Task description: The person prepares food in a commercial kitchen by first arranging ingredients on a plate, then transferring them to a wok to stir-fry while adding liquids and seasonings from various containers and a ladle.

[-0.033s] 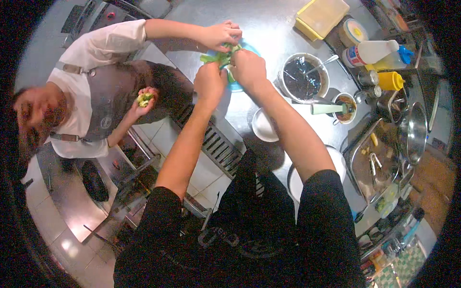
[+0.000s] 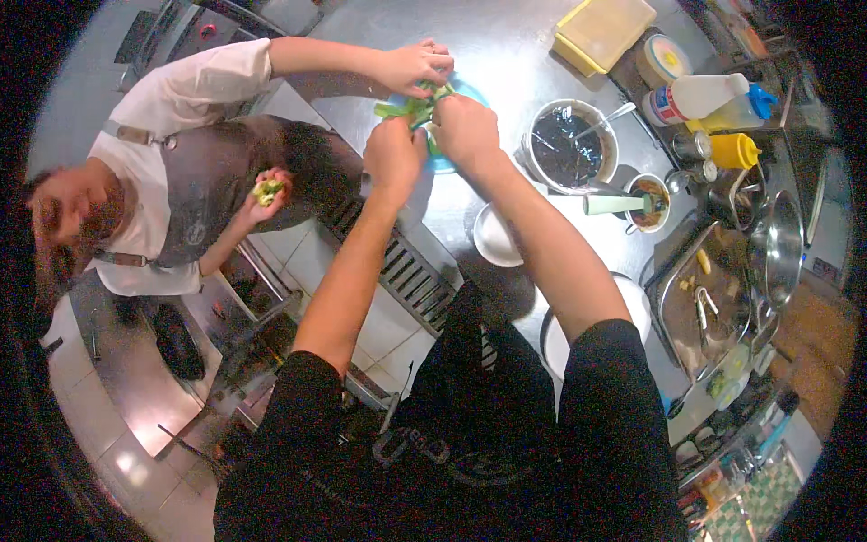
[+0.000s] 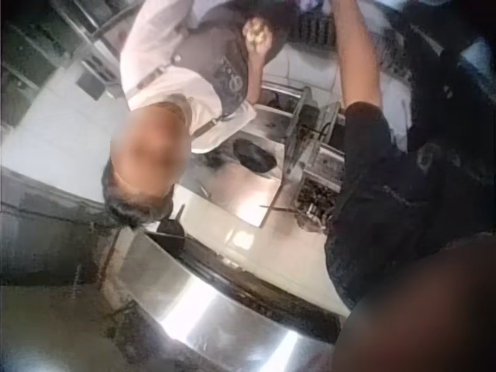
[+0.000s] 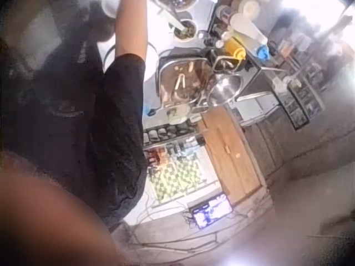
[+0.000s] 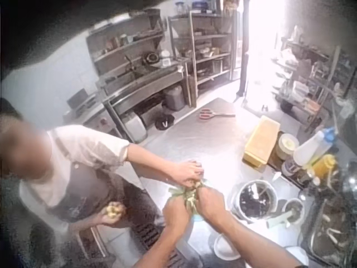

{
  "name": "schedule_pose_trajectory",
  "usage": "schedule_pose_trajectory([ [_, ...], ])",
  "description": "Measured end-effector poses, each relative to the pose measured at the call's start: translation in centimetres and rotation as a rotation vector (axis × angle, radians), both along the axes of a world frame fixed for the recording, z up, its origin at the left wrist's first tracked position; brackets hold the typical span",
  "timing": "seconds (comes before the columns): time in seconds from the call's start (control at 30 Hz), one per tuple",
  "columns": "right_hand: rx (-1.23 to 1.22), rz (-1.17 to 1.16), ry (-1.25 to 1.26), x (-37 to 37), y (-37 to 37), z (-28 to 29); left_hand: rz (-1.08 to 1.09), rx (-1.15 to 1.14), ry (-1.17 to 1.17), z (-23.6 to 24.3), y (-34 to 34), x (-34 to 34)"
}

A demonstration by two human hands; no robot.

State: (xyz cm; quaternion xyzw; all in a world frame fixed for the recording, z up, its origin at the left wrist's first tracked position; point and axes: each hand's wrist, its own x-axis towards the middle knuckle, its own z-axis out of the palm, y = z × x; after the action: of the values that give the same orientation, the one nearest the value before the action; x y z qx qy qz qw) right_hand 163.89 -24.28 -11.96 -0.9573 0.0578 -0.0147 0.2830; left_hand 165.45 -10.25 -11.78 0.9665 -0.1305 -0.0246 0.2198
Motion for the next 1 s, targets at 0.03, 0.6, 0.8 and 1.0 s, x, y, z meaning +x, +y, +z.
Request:
schedule_pose_trajectory([
  [0.03,-0.024,-0.008,0.043,0.1,0.3,-0.1,-0.002,-0.001,-0.005,-0.1,0.1,0.0],
  [0.6,1.06,0.006,0.274,-0.2,-4.0,3.1,0.358,-1.336,0.913,1.3,1.6,-1.3],
  [0.8,0.544,0.327,0.006,-3.9,1.7,9.6,0.419,-1.809,1.36,0.5,1.9,-2.4],
  [1.0,0.584,0.067,-0.114,-2.6,2.7,9.9,0.496,-1.587,1.095,1.8,3.2,-2.3],
])
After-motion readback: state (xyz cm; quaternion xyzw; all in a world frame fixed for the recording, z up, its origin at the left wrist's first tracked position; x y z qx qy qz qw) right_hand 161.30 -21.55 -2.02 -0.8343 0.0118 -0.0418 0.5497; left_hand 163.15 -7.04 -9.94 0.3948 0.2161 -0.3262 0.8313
